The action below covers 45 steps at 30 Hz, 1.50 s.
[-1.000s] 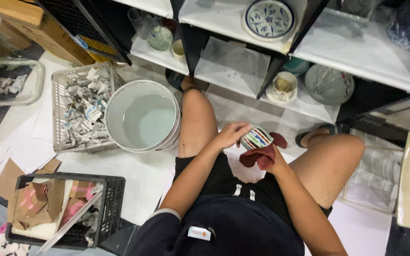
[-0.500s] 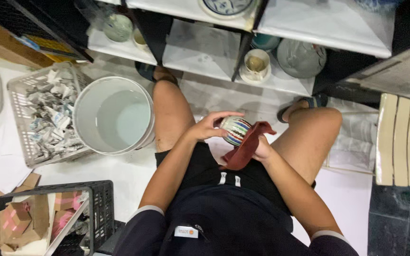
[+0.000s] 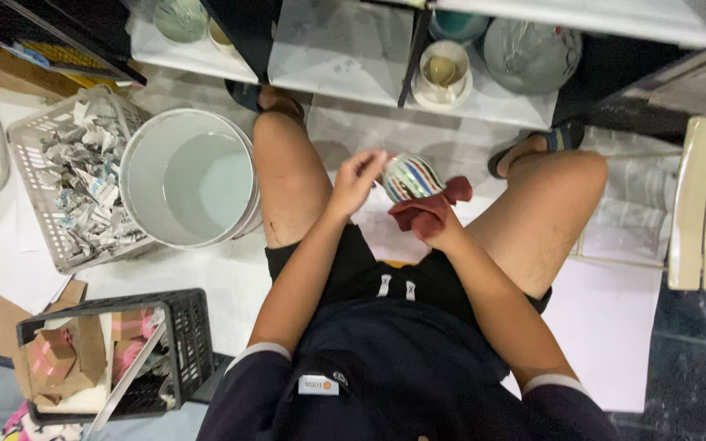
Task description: The person sits on the floor and wipes a wooden spoon, a striped mug, and a clear glass with a maroon cloth. Each item is wiped thoroughly and then placed on a nearby shelf.
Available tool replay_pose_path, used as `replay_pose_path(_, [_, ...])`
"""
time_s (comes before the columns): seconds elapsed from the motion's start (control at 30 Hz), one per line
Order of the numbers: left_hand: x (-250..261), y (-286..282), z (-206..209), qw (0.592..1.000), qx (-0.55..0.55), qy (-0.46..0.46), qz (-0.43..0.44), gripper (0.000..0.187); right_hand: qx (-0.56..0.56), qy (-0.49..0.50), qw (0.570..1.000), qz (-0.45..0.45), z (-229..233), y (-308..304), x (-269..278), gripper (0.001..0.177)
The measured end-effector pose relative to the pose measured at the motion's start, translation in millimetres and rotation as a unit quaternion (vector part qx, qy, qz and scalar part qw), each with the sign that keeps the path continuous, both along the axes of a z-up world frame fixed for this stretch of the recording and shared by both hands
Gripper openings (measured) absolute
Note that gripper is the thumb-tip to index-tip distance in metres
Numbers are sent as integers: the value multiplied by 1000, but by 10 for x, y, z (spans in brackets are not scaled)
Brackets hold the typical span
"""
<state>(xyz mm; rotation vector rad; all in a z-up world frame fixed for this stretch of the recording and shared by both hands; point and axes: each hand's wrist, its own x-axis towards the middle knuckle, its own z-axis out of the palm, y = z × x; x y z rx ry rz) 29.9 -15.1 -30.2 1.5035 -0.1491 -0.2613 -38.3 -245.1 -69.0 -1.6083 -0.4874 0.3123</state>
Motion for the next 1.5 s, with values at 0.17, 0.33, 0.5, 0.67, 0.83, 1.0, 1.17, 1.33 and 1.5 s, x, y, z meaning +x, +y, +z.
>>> replay_pose_path(0.17, [20,123,180,993,-8,89,-82,47,-214,13,976,-27,682,383,40,38])
replay_pose_path(0.33, [-120,129,236,982,34,121,-141,41,-115,-17,993,-5,531,402,-91,32])
replay_pose_path(0.5, [-156,104,347,981,-54,60,-176,44,-122,-149,981,20,-160,263,-15,33])
replay_pose_path(0.67, [-149,154,539,970,-101,-60,-212,63,10,62,998,-11,-63,204,32,41])
replay_pose_path(0.83, [-278,129,680,950,-183,-25,-252,87,238,386,891,-23,485,-15,97,42])
replay_pose_path(1.0, [-300,63,517,959,-218,-27,-178,81,273,373,886,-32,478,-135,110,37])
replay_pose_path(1.17, [-172,61,205,936,-335,88,-60,55,370,260,888,-82,544,-258,175,42])
replay_pose_path(1.33, [-161,83,-19,915,-367,164,4,53,510,178,826,-158,852,-338,180,48])
replay_pose_path(1.5, [-208,21,-109,950,-274,144,-32,44,-101,255,930,-245,796,-12,149,35])
